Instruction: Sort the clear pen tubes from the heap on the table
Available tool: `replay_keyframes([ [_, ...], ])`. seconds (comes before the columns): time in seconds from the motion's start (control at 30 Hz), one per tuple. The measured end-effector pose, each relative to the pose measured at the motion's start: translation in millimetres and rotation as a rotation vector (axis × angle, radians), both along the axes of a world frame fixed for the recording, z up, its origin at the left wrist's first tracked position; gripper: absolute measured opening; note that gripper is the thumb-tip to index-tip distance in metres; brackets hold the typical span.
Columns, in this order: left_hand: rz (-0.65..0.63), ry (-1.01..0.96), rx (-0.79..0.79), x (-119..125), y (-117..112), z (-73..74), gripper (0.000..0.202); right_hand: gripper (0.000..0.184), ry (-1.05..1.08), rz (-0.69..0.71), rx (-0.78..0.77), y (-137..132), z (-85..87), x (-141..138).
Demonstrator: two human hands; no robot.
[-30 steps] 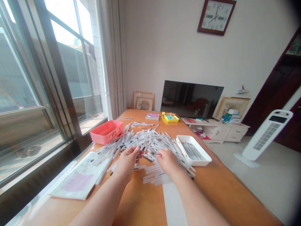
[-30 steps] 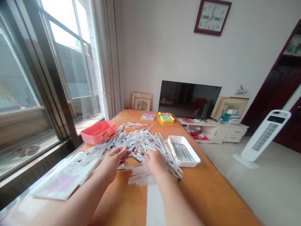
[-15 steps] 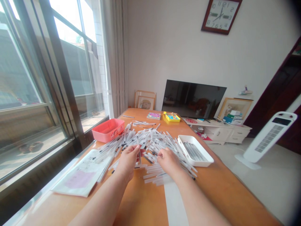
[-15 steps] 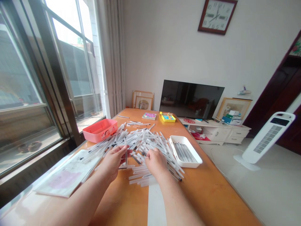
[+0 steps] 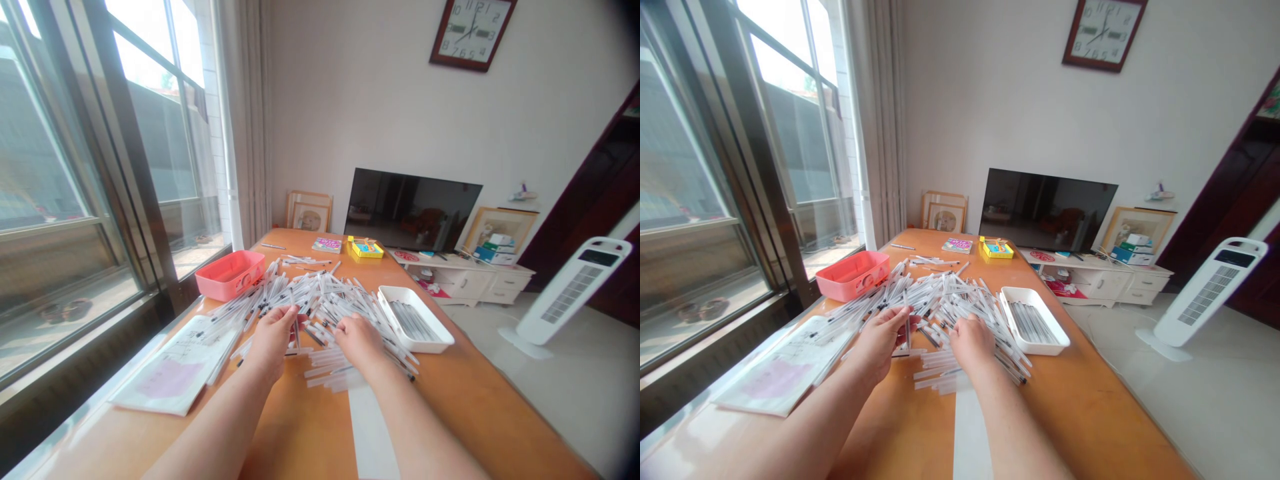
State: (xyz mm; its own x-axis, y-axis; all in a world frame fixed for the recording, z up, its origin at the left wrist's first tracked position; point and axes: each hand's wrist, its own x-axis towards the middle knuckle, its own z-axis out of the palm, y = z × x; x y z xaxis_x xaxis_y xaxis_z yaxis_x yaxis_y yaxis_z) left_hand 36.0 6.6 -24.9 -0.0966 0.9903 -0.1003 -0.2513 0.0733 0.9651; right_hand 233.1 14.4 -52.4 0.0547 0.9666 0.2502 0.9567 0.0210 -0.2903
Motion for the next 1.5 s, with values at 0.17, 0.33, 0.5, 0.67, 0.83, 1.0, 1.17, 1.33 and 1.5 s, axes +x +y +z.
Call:
replay_keyframes([
  [0.17, 0.002, -0.022, -0.001, -1, 1, -1.1, 0.045, 0.015, 0.016, -0.014, 0.009, 2, -0.8, 3],
  [0.33, 0.006, -0.047, 0.024, -2, 3, -2.7, 0.039, 0.015, 0.206, 0.076, 0.127, 0, 1.0, 6],
  [0.5, 0.047, -0.129, 0.043, -2, 4, -1.7, 0.032, 0.017, 0.740, 0.209, 0.035, -6, 4.7, -6],
  [0.67, 0.092, -0.224, 0.043, -4, 5, 2.9, 0.019, 0.023, 1.077, 0.250, -0.284, -23, 21.1, -22],
  [0.83, 0.120, -0.313, 0.047, -6, 8, 4.9, 0.013, 0.021, 1.118, 0.305, -0.388, -33, 28.0, -29],
  [1.0, 0.103, -0.327, 0.051, -6, 7, 5.4, 0.012, 0.021, 1.158, 0.327, -0.397, -34, 26.3, -34],
  [1.17, 0.065, -0.321, 0.039, -1, 2, 6.6, 0.013, 0.021, 1.184, 0.326, -0.397, -35, 28.4, -36],
  [1.33, 0.011, -0.300, 0.067, 4, -3, 6.2, 0.021, 0.022, 1.219, 0.286, -0.381, -34, 29.6, -34],
  [1.5, -0.001, -0.270, 0.043, 4, -4, 8.7, 0.025, 0.025, 1.277, 0.297, -0.313, -34, 30.8, -33],
])
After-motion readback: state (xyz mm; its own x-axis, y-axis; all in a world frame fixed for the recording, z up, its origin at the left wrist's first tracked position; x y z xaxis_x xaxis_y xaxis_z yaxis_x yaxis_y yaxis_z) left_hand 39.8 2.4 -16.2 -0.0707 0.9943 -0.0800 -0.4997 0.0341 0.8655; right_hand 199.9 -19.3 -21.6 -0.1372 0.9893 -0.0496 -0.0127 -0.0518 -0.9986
